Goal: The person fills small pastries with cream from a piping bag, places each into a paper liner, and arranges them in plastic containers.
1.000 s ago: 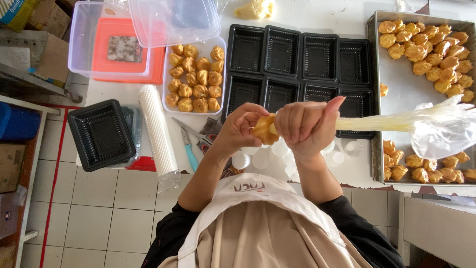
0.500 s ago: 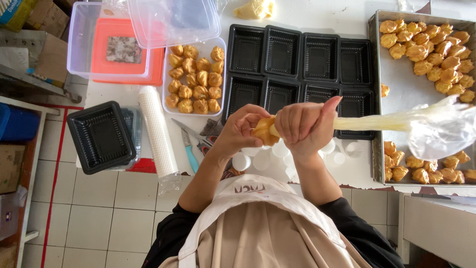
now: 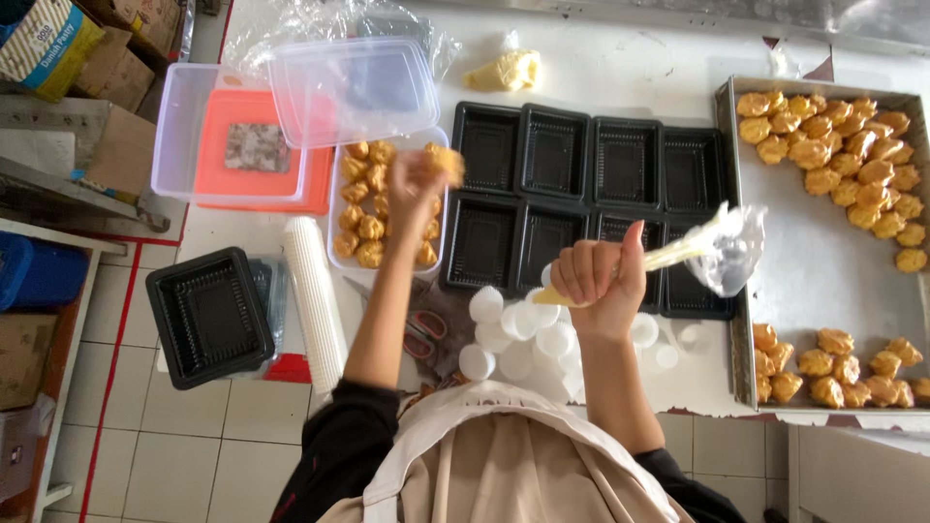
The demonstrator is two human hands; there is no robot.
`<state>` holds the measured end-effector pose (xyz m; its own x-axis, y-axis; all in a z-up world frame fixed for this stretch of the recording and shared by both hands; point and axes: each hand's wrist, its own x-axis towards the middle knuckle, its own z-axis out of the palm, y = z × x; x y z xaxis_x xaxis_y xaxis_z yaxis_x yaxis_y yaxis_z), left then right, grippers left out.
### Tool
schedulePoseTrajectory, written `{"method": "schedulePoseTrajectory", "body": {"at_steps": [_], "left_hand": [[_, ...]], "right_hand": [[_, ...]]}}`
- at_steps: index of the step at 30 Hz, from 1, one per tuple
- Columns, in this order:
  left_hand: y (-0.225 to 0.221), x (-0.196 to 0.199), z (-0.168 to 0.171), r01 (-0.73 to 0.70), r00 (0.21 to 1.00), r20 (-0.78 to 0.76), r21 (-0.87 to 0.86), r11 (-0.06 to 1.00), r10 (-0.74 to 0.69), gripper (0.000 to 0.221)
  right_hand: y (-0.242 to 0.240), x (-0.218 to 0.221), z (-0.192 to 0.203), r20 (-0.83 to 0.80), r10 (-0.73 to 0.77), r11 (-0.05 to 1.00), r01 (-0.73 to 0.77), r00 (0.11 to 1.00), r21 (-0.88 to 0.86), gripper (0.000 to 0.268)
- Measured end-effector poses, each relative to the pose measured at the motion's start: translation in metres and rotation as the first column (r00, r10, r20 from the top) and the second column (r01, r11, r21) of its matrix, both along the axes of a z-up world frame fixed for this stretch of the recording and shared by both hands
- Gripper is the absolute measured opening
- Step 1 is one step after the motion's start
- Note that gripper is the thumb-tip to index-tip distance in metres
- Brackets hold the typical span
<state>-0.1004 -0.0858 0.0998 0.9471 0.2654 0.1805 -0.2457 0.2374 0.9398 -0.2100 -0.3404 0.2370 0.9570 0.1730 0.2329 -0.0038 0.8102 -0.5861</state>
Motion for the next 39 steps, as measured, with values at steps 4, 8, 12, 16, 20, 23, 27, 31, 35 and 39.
{"method": "schedulePoseTrajectory", "body": {"at_steps": [4,8,12,16,20,23,27,31,35,39], "left_hand": [[0.049,0.059,-0.057,-0.188,0.941,-0.152,0.507,0.841,0.303,0.052],[0.078,0.076,-0.095,-0.150,0.886,0.019,0.957,0.247,0.463,0.014],[0.082,0.085,-0.111,-0.263,0.819,0.277,0.960,-0.101,0.502,0.026],[0.075,0.092,-0.105,-0.077,0.816,0.100,0.995,-0.063,0.570,0.036],[0.074,0.097,-0.103,0.115,0.769,-0.135,0.991,0.072,0.625,0.040],[0.078,0.092,-0.113,-0.158,0.777,0.150,0.987,-0.041,0.612,0.059],[0.080,0.077,-0.118,-0.182,0.776,0.131,0.983,0.020,0.617,0.053],[0.078,0.072,-0.096,-0.094,0.780,0.080,0.996,-0.010,0.620,0.055],[0.075,0.081,-0.090,-0.020,0.784,0.020,1.000,-0.006,0.620,0.050],[0.076,0.082,-0.103,-0.202,0.800,0.163,0.979,0.004,0.577,0.040]], "right_hand": [[-0.003,0.006,-0.007,-0.057,-0.038,0.998,0.035,0.998,-0.048,0.076],[-0.005,0.013,-0.014,-0.080,-0.054,0.998,0.051,0.995,-0.046,0.076],[-0.002,0.018,-0.017,-0.075,-0.055,0.996,0.050,0.996,-0.072,0.076],[0.000,0.018,-0.019,-0.061,-0.046,0.994,0.039,0.997,-0.098,0.076],[0.000,0.015,-0.018,-0.061,-0.044,0.994,0.038,0.997,-0.099,0.076],[-0.004,0.012,-0.016,-0.060,-0.061,0.993,0.055,0.996,-0.105,0.076],[-0.010,0.009,-0.014,-0.061,-0.073,0.995,0.068,0.995,-0.078,0.075],[-0.011,0.006,-0.012,-0.054,-0.073,0.993,0.068,0.996,-0.093,0.075],[-0.010,-0.001,-0.009,-0.028,-0.072,0.992,0.069,0.997,-0.108,0.076],[-0.015,-0.003,-0.009,-0.029,-0.083,0.992,0.080,0.996,-0.098,0.075]]}}
